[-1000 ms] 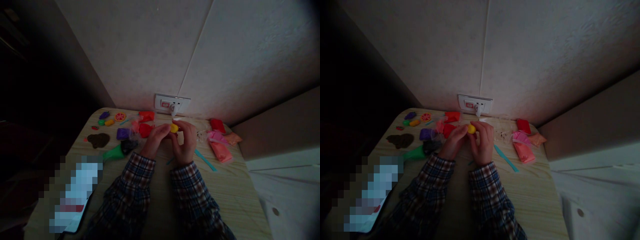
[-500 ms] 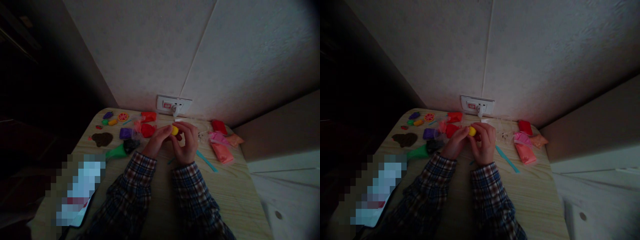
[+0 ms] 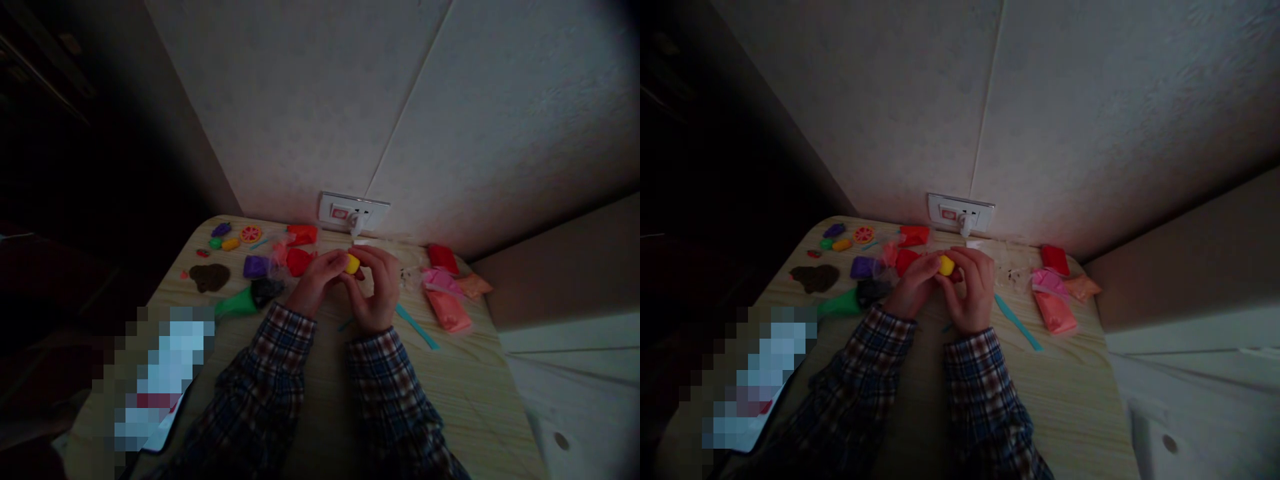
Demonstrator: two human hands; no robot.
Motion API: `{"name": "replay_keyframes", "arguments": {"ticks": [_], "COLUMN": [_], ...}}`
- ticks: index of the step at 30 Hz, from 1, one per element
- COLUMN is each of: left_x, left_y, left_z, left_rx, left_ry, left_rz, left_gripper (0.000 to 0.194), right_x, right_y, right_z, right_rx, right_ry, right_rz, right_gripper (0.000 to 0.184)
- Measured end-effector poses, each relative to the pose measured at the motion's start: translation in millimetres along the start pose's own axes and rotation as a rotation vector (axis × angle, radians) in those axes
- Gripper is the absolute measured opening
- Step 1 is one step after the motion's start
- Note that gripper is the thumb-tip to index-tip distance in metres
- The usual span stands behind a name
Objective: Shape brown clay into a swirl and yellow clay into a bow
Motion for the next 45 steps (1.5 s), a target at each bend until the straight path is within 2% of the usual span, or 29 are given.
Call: {"name": "replay_keyframes", "arguments": {"ticks": [6, 16, 23, 29, 37, 45], "left_x": [-0.5, 0.3, -1.2, -0.4, -0.2, -0.7], "left_y": [0.0, 5.4, 3.1, 7.2, 5.5, 3.1], "left_z": [-3.8, -3.2, -8.1, -6.7, -5.5, -3.2], "left_rx": [-0.059, -0.146, -0.175, -0.141, -0.169, -0.079], "left_ry": [0.037, 0.042, 0.086, 0.069, 0.066, 0.075], "left_rz": [0.007, 0.02, 0.005, 0.032, 0.051, 0.05], "left_gripper": [0.043, 0.031, 0.034, 0.032, 0.033, 0.037], "right_x": [-0.1, -0.6, 0.5, 1.1, 1.0, 0.5], "right_y": [4.2, 1.3, 1.0, -3.1, -1.3, -2.7], "right_z": [-1.1, 1.1, 0.1, 0.3, 2.2, 4.9], "right_rx": [-0.026, -0.025, -0.018, -0.004, -0.035, -0.041], "right_ry": [0.007, -0.012, -0.015, -0.018, -0.024, -0.032], "right_rz": [0.052, 0.03, 0.028, -0.002, 0.017, 0.001], "right_gripper": [0.022, 0.027, 0.022, 0.029, 0.023, 0.024]}}
Point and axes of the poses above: each hand's wrist, its own x-axis towards the middle knuckle, its own y-axis out of the back of the hand, z = x × y, the point moved 8 cm from there along x, towards the middle knuckle, and after that the axes turned 4 degrees about -y, right-handed, at the moved point
